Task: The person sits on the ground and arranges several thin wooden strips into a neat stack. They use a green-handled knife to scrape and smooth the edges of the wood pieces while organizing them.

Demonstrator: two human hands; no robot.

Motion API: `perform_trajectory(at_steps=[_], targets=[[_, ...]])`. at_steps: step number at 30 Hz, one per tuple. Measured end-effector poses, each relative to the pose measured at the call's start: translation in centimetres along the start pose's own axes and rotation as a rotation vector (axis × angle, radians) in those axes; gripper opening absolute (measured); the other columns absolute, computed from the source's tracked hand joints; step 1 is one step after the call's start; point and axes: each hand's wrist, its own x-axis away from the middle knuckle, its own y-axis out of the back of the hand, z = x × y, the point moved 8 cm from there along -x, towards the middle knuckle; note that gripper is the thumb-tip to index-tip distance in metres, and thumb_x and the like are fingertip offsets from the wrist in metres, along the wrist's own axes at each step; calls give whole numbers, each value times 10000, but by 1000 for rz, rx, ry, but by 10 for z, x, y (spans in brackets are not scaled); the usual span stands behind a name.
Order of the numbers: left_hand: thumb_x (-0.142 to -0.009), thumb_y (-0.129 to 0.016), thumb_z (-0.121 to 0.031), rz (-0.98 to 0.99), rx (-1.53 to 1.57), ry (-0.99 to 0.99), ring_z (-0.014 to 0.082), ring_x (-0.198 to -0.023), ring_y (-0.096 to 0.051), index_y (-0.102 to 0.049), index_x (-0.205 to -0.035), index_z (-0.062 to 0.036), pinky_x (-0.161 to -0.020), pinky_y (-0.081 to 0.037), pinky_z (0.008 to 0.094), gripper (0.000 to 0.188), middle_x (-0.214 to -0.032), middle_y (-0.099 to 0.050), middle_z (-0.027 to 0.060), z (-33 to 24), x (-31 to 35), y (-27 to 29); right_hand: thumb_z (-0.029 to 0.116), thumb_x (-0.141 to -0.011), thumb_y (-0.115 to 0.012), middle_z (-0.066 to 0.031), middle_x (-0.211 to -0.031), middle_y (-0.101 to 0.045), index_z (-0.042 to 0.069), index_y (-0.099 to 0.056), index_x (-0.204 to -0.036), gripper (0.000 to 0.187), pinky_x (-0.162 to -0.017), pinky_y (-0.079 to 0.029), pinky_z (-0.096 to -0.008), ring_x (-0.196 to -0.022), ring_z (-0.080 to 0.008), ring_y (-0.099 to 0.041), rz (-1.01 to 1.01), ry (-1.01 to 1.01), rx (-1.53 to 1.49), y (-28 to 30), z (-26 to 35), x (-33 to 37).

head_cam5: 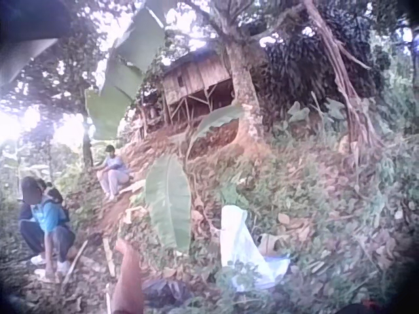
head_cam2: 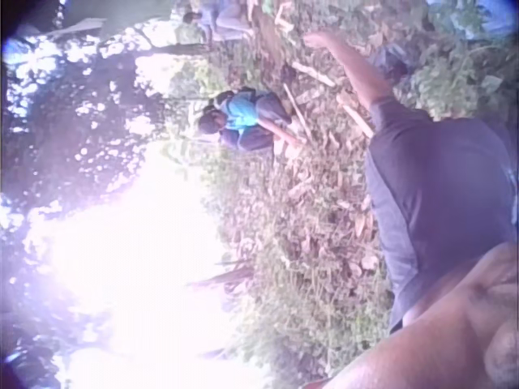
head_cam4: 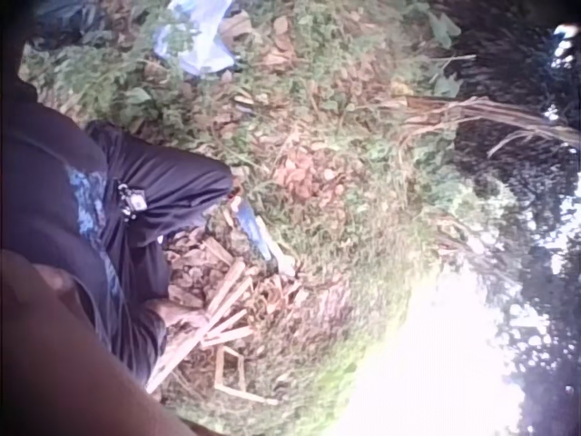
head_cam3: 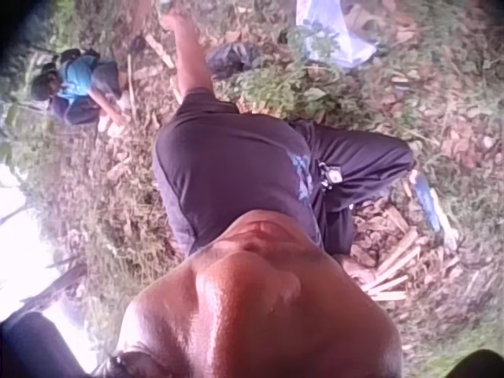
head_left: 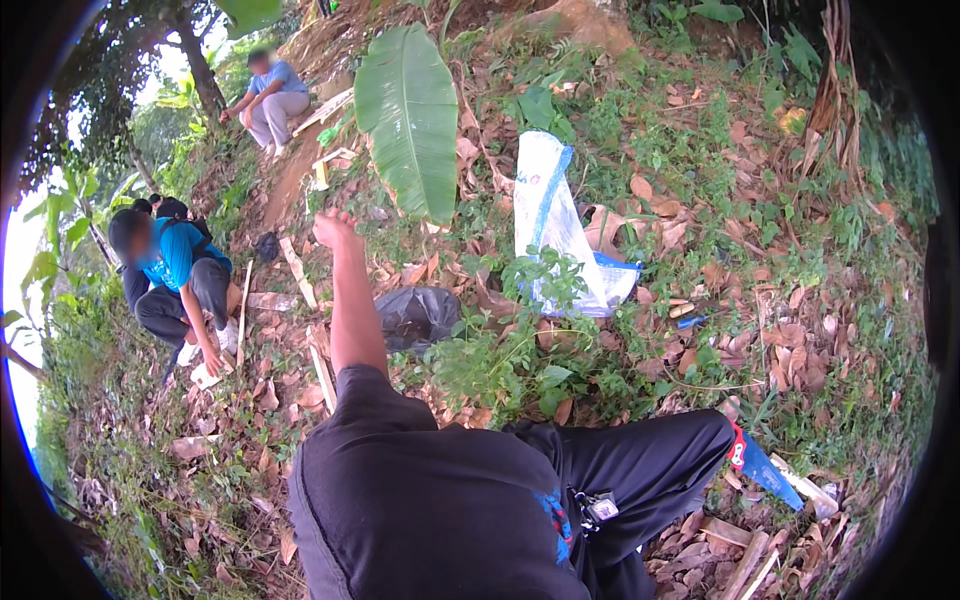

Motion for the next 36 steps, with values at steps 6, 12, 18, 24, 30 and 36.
perform_trajectory(at_steps=[6, 12, 18, 24, 30, 36], targets=[[-945, -388, -285, -97, 66, -53, 210, -679, -583, -469, -1106, -4, -475, -418, 288, 334, -1002, -594, 117, -43, -34, 6, 700, -868, -398, -201, -1388, -409, 81, -322, -1434, 843, -1059, -293, -489, -1292, -334, -387, 4, -12, -5, 3, -9, 4], [-898, -429, -363, -115, 82, 9, 226, -745, -593, -488, -1073, 17, -515, -427, 288, 423, -1048, -597, 116, -55, -64, 4, 692, -870, -404, -203, -1364, -434, 81, -341, -1423, 826, -1040, -311, -493, -1271, -336, -410, -1, -31, -8, 1, -9, 3], [-891, -435, -373, -145, 52, -32, 235, -685, -583, -484, -1051, 32, -503, -441, 298, 437, -964, -577, 124, -64, -68, 5, 683, -873, -409, -206, -1340, -458, 80, -360, -1411, 810, -1022, -330, -497, -1249, -338, -434, -7, -52, -12, 1, -10, 3], [-900, -439, -349, -200, 35, -20, 229, -711, -582, -524, -968, 9, -574, -443, 311, 374, -882, -580, 107, -63, -69, 13, 675, -875, -414, -208, -1316, -483, 80, -378, -1399, 794, -1003, -348, -501, -1228, -340, -457, -7, -65, -6, -2, -11, 1], [-918, -453, -373, -209, 50, -26, 224, -711, -587, -535, -996, 6, -571, -444, 316, 396, -908, -596, 114, -63, -58, 18, 667, -878, -419, -211, -1292, -507, 80, -397, -1387, 778, -985, -367, -505, -1206, -341, -480, 1, -91, -9, -6, -13, 1], [-918, -431, -373, -155, 15, -24, 198, -656, -538, -522, -969, -7, -550, -410, 301, 381, -834, -578, 99, -61, -39, 15, 659, -880, -425, -213, -1268, -532, 79, -415, -1376, 762, -966, -385, -509, -1185, -343, -504, 10, -77, -4, -10, -7, -7]])
